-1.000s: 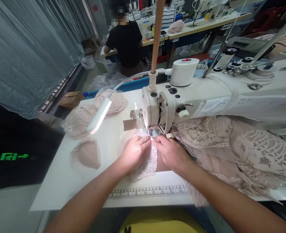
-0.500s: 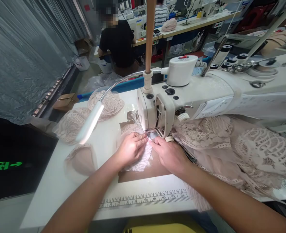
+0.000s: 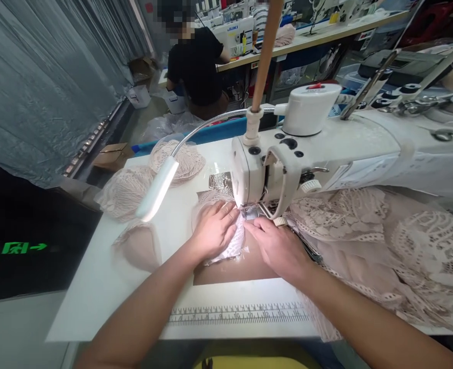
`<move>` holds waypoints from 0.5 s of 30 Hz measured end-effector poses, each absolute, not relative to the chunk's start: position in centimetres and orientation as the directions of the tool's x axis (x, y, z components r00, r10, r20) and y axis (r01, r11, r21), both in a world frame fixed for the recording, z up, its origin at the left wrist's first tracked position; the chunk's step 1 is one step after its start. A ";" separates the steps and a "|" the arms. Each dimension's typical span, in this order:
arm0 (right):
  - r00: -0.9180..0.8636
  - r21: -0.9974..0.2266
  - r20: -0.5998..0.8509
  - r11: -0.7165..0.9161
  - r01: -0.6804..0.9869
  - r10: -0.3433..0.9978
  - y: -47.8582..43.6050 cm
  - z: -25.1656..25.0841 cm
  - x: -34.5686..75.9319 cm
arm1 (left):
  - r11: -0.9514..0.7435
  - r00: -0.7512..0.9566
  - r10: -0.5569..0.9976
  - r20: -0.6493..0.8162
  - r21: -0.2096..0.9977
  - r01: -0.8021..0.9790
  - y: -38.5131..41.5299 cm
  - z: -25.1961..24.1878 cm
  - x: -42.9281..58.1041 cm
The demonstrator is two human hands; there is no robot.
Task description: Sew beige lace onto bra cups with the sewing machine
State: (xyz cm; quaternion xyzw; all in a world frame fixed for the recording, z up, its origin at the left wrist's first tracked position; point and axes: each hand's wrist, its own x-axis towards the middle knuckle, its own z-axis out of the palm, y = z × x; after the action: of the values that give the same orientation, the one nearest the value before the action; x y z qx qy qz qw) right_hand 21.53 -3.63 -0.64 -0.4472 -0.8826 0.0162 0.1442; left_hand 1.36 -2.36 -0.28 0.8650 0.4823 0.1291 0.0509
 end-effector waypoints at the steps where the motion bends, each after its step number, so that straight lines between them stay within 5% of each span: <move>1: -0.560 -0.152 0.241 0.601 0.785 0.793 -3.7 -0.7 21.5 | -0.521 0.497 0.853 0.158 0.203 0.829 -2.5 -0.4 1.4; 9: -0.559 -0.103 0.226 0.591 0.800 0.797 -3.6 -1.2 21.6 | -0.210 0.199 0.972 0.121 0.081 0.974 -3.9 0.5 0.1; 12: -0.577 -0.240 0.265 0.632 0.736 0.773 -3.7 -0.7 22.1 | -0.142 0.134 0.983 0.125 0.062 0.988 -6.1 2.1 -1.4; 15: -0.658 -0.438 0.377 0.752 0.493 0.652 -5.0 1.2 22.4 | -0.338 0.322 0.935 0.147 0.095 0.937 -9.7 3.2 -1.2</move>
State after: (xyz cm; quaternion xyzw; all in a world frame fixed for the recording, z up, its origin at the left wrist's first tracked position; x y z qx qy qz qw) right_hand 22.44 -4.97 1.21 -0.3188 -0.8980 0.1502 0.2633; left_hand -1.19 -9.67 3.24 0.8131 0.5755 0.0877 -0.0039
